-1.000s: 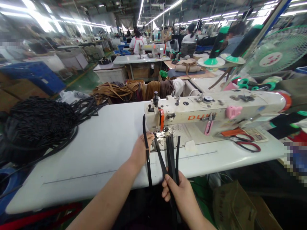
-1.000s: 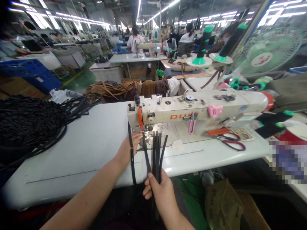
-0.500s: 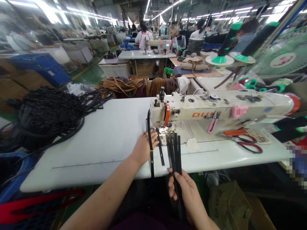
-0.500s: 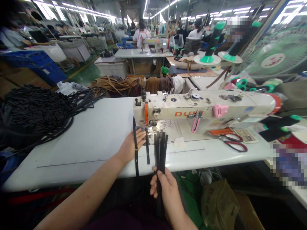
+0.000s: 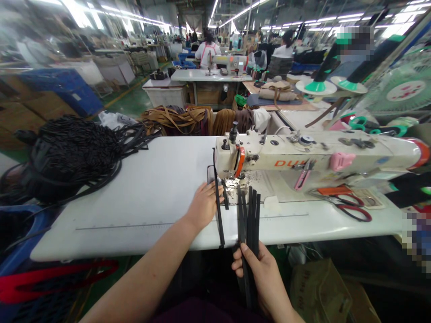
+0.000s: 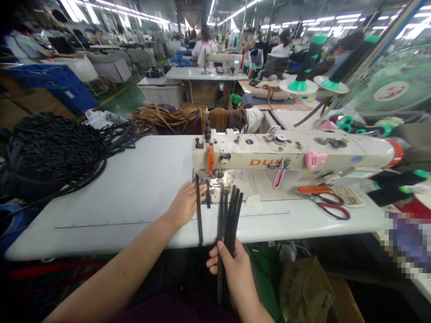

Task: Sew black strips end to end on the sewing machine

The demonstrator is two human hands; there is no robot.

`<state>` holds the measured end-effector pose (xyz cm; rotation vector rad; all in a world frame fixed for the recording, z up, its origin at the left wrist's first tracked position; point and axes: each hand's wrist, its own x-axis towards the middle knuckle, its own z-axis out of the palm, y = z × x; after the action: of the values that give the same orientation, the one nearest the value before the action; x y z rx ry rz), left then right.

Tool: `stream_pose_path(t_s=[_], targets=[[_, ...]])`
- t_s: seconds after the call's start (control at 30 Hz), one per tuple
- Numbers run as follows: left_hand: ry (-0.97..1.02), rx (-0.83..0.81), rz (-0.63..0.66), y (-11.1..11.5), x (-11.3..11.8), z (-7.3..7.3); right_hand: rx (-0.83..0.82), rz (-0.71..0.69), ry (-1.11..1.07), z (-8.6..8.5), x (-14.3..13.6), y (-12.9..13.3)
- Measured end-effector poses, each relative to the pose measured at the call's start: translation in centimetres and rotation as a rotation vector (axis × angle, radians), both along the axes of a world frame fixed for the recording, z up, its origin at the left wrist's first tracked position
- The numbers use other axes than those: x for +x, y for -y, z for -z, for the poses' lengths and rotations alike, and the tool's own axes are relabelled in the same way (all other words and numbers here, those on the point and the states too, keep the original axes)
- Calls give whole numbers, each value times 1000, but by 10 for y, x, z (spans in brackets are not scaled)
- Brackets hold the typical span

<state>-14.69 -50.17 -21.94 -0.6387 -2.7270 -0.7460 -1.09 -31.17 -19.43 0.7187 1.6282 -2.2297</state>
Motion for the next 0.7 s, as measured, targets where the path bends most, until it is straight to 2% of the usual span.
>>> stream_pose_path(t_s=[0.7], targets=[[11, 5, -16, -2, -1, -1, 2, -18, -19, 0, 0, 0]])
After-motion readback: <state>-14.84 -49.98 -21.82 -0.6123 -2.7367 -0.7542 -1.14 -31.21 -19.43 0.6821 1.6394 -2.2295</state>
